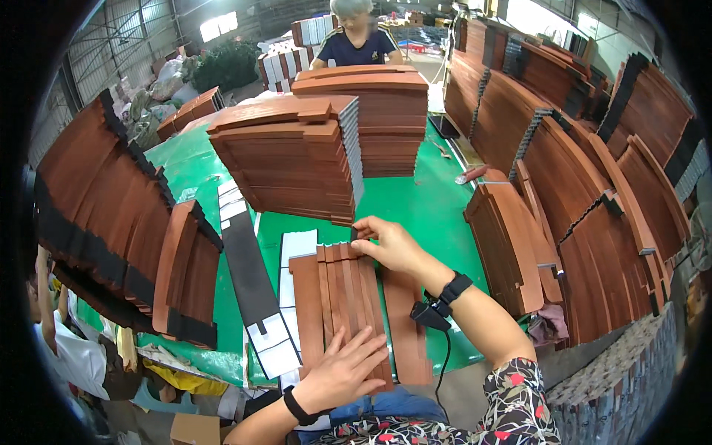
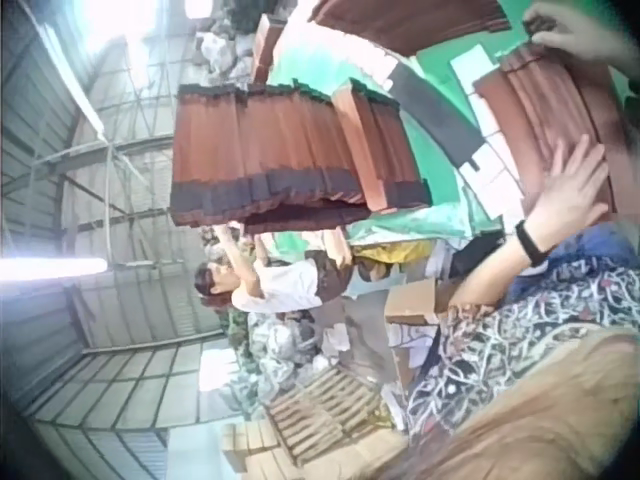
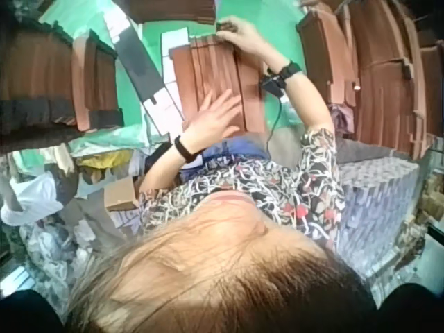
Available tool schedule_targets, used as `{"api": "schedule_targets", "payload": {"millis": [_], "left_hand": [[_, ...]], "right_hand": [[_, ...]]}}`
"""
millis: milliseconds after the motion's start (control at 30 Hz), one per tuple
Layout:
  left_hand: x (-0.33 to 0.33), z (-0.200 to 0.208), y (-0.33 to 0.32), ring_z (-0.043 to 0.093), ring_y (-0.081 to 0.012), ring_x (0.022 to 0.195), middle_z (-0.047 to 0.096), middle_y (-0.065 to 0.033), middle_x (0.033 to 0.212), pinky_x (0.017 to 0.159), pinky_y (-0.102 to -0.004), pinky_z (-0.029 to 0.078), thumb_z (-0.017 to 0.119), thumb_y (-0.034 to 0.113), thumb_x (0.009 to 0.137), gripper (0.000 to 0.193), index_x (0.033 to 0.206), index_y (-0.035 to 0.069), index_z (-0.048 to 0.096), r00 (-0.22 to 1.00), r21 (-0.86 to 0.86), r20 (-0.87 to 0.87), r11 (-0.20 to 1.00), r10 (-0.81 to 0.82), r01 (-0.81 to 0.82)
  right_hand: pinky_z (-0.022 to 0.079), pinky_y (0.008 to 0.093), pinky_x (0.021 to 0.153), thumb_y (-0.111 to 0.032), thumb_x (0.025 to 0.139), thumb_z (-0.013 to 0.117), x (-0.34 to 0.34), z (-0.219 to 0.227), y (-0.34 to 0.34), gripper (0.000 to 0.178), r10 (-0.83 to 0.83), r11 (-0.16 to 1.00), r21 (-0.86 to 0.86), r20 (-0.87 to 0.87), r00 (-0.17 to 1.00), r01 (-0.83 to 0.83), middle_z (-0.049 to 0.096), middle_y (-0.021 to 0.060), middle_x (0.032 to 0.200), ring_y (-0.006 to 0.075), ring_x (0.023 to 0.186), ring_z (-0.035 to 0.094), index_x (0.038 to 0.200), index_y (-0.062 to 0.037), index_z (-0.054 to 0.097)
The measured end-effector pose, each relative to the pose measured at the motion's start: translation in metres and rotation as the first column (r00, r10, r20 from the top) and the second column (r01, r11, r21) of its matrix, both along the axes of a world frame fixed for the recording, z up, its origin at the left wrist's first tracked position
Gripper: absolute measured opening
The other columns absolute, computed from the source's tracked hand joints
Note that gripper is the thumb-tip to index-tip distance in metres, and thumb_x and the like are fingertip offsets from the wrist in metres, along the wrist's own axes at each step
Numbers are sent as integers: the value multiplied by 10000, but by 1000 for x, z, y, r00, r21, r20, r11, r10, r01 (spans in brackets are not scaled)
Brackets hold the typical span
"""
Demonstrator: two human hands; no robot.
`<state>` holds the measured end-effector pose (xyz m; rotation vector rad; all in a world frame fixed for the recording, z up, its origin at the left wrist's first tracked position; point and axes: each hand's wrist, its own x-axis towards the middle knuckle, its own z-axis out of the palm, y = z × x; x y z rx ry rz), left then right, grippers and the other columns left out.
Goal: Assembling wooden slats into a frame using adhesive tape or connectors.
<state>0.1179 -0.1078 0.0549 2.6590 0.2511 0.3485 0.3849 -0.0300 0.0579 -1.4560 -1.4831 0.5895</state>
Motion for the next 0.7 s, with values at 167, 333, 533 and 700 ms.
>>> {"api": "schedule_targets", "payload": {"millis": [167, 333, 533, 700], "left_hand": [[14, -18, 1, 371, -320, 1441, 428, -109, 1536, 1135, -604, 293, 686, 408, 892, 597, 1391, 107, 558, 996, -25, -87, 1000, 12, -15], [14, -15, 2, 385, -308, 1431, 413, -109, 1549, 1119, -592, 310, 683, 425, 885, 577, 1389, 167, 575, 994, -34, -98, 998, 44, -47], [13, -16, 3, 385, -301, 1431, 397, -101, 1563, 1120, -581, 307, 675, 439, 886, 564, 1383, 188, 587, 995, -33, -89, 998, 42, -45], [11, -18, 1, 383, -303, 1429, 395, -101, 1564, 1120, -579, 306, 665, 443, 894, 555, 1379, 185, 589, 996, -36, -68, 998, 54, -57]], "right_hand": [[562, 360, 844, -160, 895, 739, 12, -2, -7, 363, 2, 999, 43, 121, 993, -7, 712, 156, 1070, 257, 993, 703, 1189, 18, 619], [561, 395, 840, -127, 867, 740, 19, -2, -13, 340, -21, 995, 103, 247, 969, -4, 677, 162, 1087, 305, 971, 688, 1160, 8, 633], [541, 420, 873, -84, 819, 739, 17, 3, -20, 318, -21, 995, 98, 446, 895, -26, 644, 158, 1103, 353, 1007, 644, 1107, 20, 654], [526, 435, 889, -70, 809, 734, 6, 14, -15, 269, -8, 999, 38, 584, 812, -18, 644, 165, 1092, 366, 1032, 629, 1050, 30, 673]]}}
